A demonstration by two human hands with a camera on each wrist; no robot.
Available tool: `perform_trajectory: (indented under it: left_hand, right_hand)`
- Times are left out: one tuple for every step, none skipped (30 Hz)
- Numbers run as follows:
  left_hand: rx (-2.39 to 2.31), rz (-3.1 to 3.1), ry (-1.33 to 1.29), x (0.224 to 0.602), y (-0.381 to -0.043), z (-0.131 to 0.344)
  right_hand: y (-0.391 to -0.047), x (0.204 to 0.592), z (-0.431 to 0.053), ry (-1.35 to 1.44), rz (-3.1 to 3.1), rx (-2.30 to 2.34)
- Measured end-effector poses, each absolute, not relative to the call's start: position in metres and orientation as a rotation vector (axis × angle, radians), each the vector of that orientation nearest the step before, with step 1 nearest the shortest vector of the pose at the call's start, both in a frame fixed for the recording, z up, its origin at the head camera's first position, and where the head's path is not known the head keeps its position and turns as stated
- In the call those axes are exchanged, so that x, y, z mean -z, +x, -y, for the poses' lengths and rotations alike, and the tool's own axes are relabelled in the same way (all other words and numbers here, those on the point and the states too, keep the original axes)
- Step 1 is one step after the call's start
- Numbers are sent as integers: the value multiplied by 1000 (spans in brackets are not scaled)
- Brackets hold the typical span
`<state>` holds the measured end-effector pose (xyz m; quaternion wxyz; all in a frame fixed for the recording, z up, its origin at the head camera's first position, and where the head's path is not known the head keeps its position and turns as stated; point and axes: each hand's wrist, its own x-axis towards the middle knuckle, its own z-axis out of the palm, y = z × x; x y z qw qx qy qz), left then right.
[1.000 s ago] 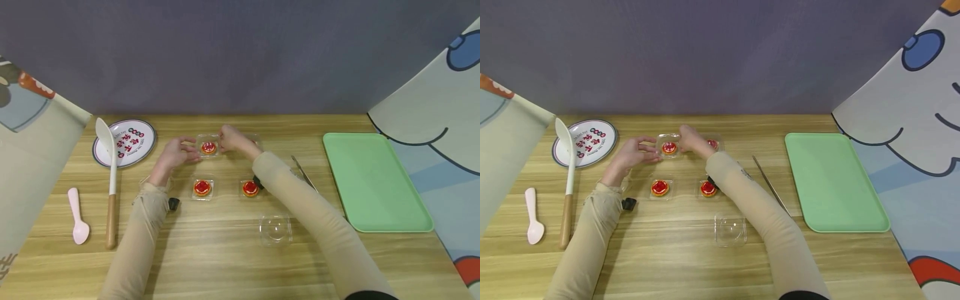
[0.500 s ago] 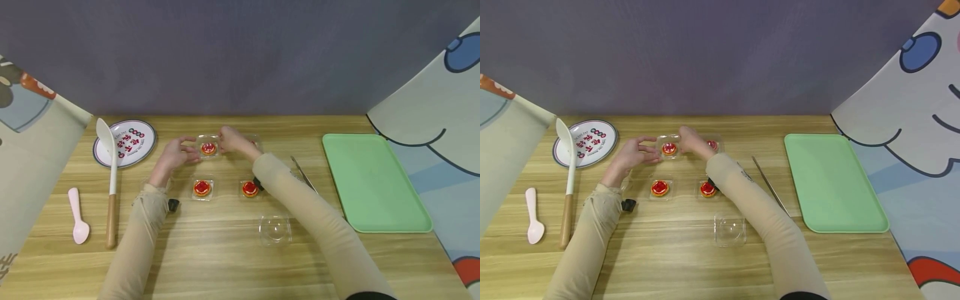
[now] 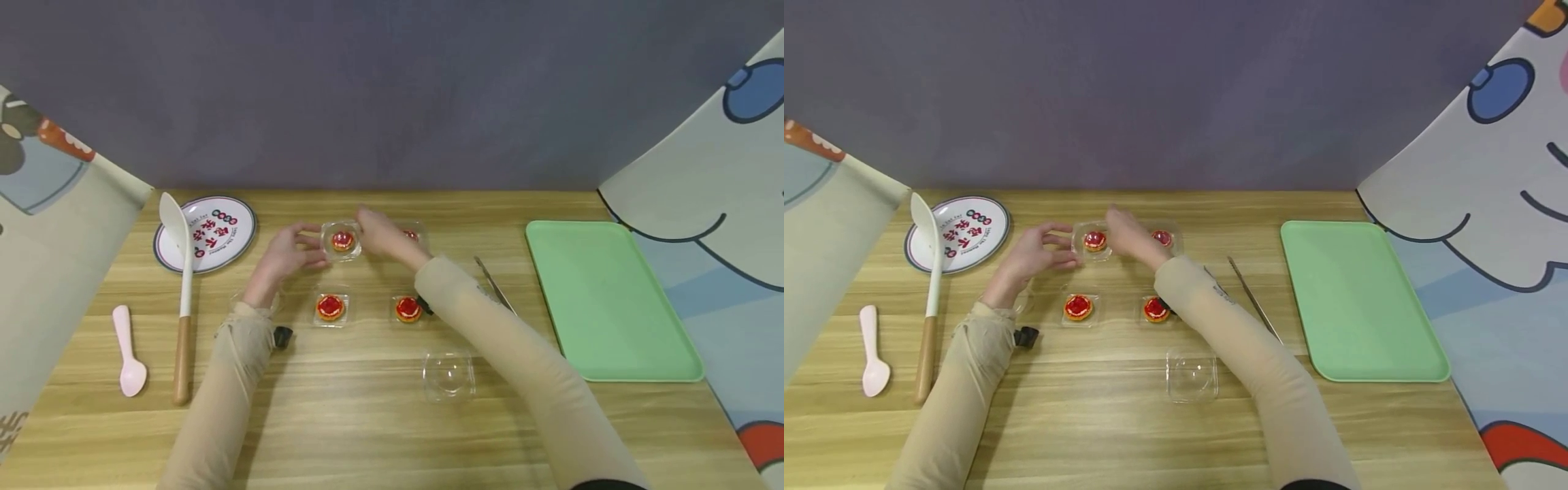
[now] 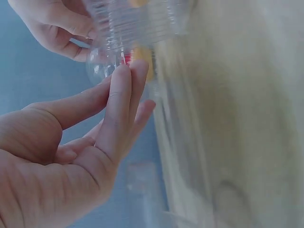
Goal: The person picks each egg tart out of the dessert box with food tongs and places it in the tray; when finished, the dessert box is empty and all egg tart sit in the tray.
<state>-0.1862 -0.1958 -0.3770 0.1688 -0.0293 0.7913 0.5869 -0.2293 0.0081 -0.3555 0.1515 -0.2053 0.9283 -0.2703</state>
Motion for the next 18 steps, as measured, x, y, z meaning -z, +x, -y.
perform_trajectory:
  left_hand:
    - [-1652, -2274, -72, 375, -186, 196]
    - [-1639, -2295, -64, 374, -185, 197]
    - [-1619, -2329, -46, 372, -185, 197]
    - [-1617, -2346, -32, 369, -184, 198]
    - [-1638, -2349, -25, 367, -184, 198]
    - [-1661, -2355, -21, 364, -183, 199]
    - [-1692, -2358, -20, 362, -182, 200]
    - [-1742, -2340, -25, 359, -181, 201]
    - [-1785, -2328, -28, 357, -181, 202]
    - [-1840, -2301, -39, 354, -180, 203]
    - [-1887, -2288, -47, 352, -179, 204]
    - [-1916, -2289, -52, 351, -179, 206]
    - [-1946, -2294, -55, 349, -178, 207]
    - [-1976, -2298, -59, 348, -178, 208]
    - [-2000, -2311, -64, 348, -178, 209]
    - [-2034, -2317, -73, 347, -177, 209]
    - [-2066, -2326, -82, 347, -176, 210]
    - [-2093, -2341, -94, 348, -176, 211]
  right_hand:
    - [-228, 354, -8, -588, -2673, 774]
    - [-228, 351, -7, -590, -2684, 771]
    - [-227, 349, -7, -595, -2695, 768]
    - [-227, 347, -7, -603, -2706, 771]
    - [-227, 345, -6, -616, -2718, 772]
    - [-227, 343, -6, -631, -2726, 781]
    - [-226, 341, -5, -649, -2732, 798]
    - [-227, 338, -5, -678, -2742, 807]
    - [-227, 337, -5, -703, -2748, 827]
    - [-227, 335, -4, -725, -2752, 855]
    - [-227, 334, -4, -750, -2754, 885]
    - [-227, 332, -3, -772, -2756, 922]
    - [-227, 331, -2, -790, -2755, 962]
    - [-227, 331, -2, -802, -2746, 1009]
    - [-227, 331, -1, -808, -2734, 1057]
    - [-228, 330, 0, -809, -2726, 1098]
    - [-228, 331, 2, -796, -2698, 1164]
    - [-229, 331, 3, -779, -2657, 1236]
